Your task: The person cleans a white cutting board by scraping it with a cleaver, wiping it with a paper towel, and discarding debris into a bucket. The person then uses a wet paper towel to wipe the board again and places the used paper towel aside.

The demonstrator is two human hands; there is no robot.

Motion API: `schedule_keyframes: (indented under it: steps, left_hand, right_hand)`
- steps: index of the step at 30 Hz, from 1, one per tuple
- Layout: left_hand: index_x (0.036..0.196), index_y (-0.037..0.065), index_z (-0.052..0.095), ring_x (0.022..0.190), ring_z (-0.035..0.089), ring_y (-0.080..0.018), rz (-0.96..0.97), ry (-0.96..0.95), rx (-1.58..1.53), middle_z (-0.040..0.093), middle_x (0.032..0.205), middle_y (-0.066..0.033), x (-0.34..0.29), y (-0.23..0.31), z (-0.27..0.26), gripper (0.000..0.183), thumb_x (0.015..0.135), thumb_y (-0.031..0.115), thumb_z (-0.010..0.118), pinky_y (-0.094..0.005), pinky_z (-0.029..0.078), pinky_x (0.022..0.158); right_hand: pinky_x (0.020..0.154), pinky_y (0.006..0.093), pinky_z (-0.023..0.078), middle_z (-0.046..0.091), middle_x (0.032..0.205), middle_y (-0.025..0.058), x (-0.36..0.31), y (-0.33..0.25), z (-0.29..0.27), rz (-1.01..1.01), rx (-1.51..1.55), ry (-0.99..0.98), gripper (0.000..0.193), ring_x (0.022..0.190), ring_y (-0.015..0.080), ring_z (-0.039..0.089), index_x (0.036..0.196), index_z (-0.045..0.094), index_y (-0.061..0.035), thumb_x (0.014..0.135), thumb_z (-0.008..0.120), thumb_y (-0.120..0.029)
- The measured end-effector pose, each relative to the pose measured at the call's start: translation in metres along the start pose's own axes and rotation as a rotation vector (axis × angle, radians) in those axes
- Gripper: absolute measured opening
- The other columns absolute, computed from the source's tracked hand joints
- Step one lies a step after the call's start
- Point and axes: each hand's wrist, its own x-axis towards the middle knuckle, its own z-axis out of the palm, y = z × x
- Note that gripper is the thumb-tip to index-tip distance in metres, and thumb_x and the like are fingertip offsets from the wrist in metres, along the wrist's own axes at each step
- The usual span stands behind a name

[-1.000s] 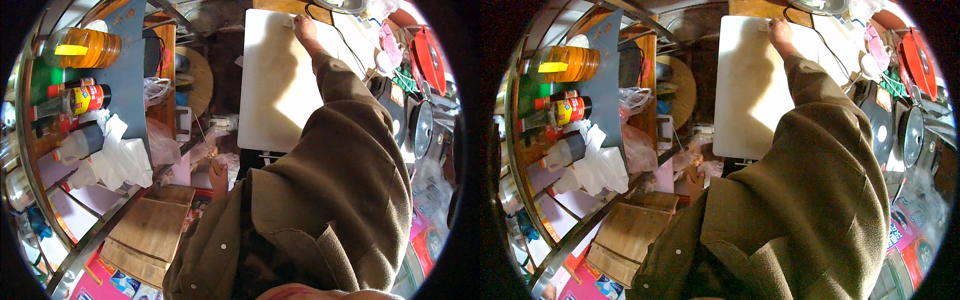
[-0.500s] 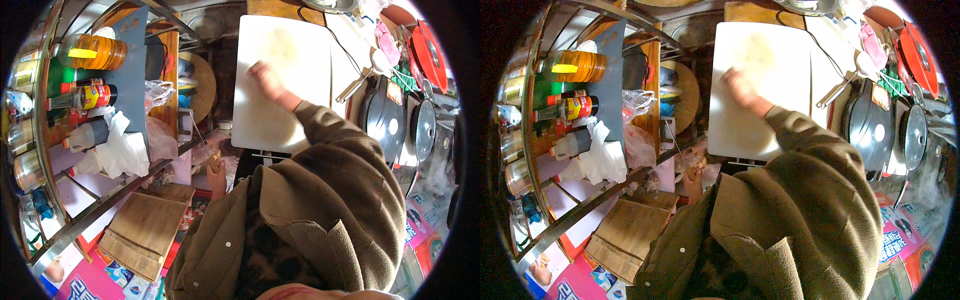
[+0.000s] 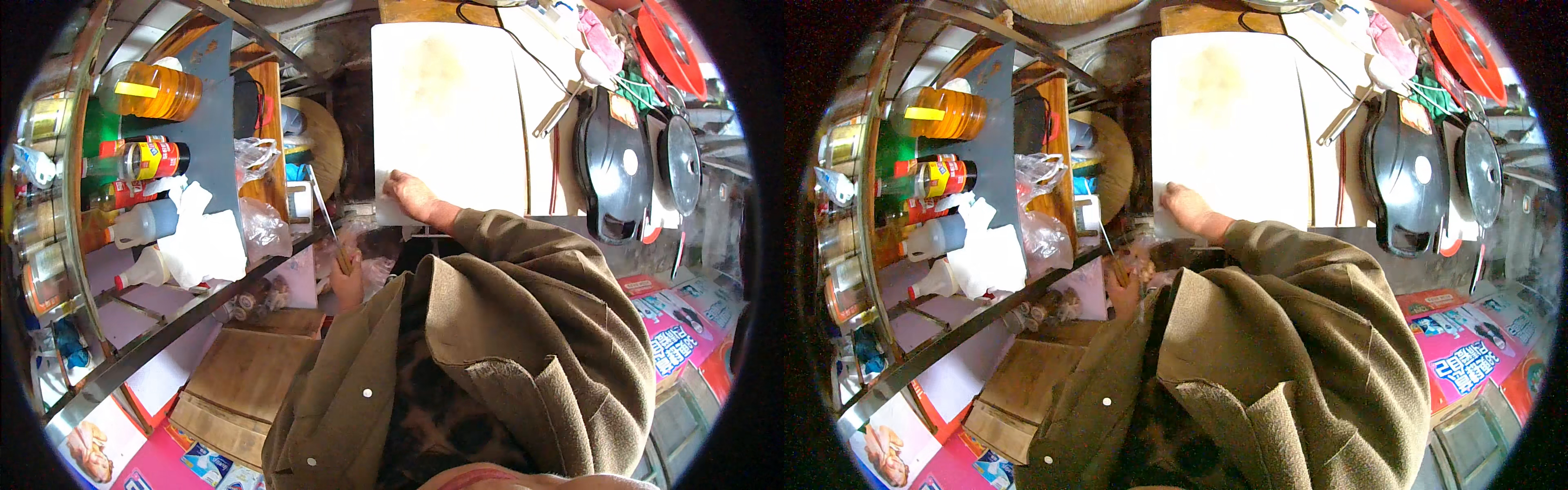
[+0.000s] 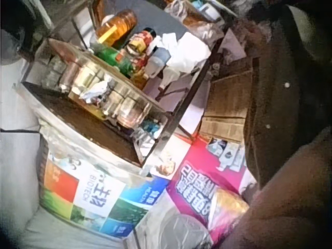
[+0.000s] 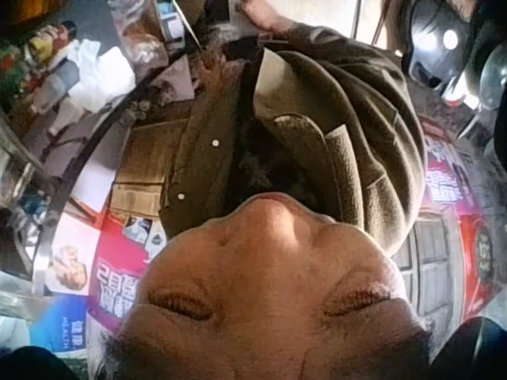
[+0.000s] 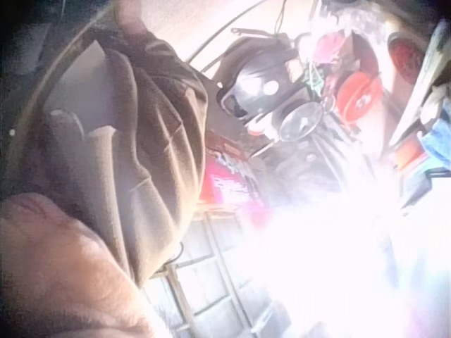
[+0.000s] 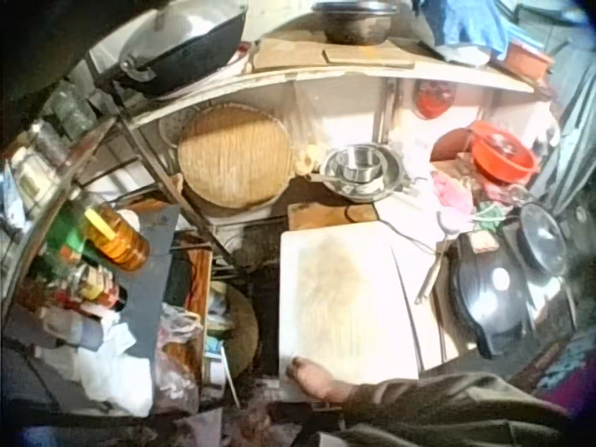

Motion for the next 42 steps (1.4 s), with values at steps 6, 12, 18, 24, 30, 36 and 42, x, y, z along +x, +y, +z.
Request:
schedule_keyframes:
  steps: [6,12,18,24,30,36,42]
  left_hand:
    - [0.105,0.001,0.060,0.084,0.065,-0.0167,0.190,-0.067,-0.125,0.067,0.093,-0.0079,0.004,-0.008,-0.032,0.022,0.090,0.012,0.071,-0.0325,0.053,0.074]
    - [0.102,0.002,0.058,0.074,0.062,-0.0123,0.295,-0.131,-0.160,0.064,0.086,-0.0060,-0.005,0.007,-0.048,0.015,0.092,0.008,0.068,-0.0269,0.052,0.066]
    - [0.101,0.004,0.056,0.066,0.058,-0.0134,0.288,-0.208,-0.148,0.061,0.079,-0.0040,0.001,0.045,-0.037,0.017,0.091,0.009,0.069,-0.0290,0.049,0.059]
    - [0.093,0.003,0.055,0.064,0.055,-0.0260,0.751,-0.260,0.045,0.060,0.075,-0.0115,0.015,0.091,-0.015,0.027,0.085,0.015,0.078,-0.0357,0.049,0.065]
    - [0.095,0.003,0.058,0.065,0.056,-0.0277,1.013,-0.482,0.143,0.060,0.076,-0.0135,-0.046,0.170,0.047,0.030,0.083,0.017,0.081,-0.0367,0.049,0.064]
    - [0.090,0.004,0.057,0.064,0.047,-0.0085,1.106,-0.768,-0.037,0.053,0.070,0.0002,-0.159,0.262,0.152,0.024,0.083,0.006,0.079,-0.0250,0.043,0.061]
    - [0.092,0.004,0.057,0.069,0.056,-0.0109,1.224,-0.859,-0.173,0.059,0.081,-0.0020,-0.269,0.341,0.257,0.021,0.085,0.002,0.076,-0.0264,0.048,0.067]
  right_hand:
    - [0.083,0.0359,0.051,0.061,0.098,0.0142,-0.006,0.091,-0.089,0.202,0.289,0.596,0.017,0.089,0.0265,0.059,0.101,0.063,-0.0022,0.099,0.049,-0.011]
    - [0.075,0.0442,0.052,0.062,0.093,0.0190,-0.023,0.102,-0.063,0.622,-0.024,0.686,0.017,0.085,0.0340,0.061,0.101,0.061,-0.0023,0.095,0.050,-0.014]
    - [0.082,0.0425,0.052,0.065,0.100,0.0156,-0.016,-0.077,0.040,-0.059,0.119,-0.115,0.017,0.093,0.0363,0.064,0.094,0.070,-0.0072,0.079,0.063,-0.011]
    - [0.080,0.0461,0.052,0.069,0.091,0.0173,-0.103,-0.067,-0.051,0.206,0.123,-0.197,0.022,0.088,0.0379,0.066,0.093,0.071,-0.0065,0.085,0.067,-0.027]
    - [0.072,0.0468,0.052,0.071,0.083,0.0184,-0.306,0.009,-0.085,0.630,0.171,0.036,0.020,0.082,0.0377,0.068,0.082,0.075,-0.0064,0.081,0.072,-0.026]
    - [0.070,0.0417,0.055,0.072,0.080,0.0167,-0.562,0.078,-0.031,1.229,0.327,0.540,0.017,0.075,0.0310,0.070,0.084,0.076,-0.0075,0.077,0.071,-0.022]
    - [0.062,0.0345,0.053,0.071,0.073,0.0096,-0.765,0.085,0.011,1.531,0.636,1.126,0.012,0.067,0.0164,0.067,0.083,0.074,-0.0046,0.080,0.070,-0.015]
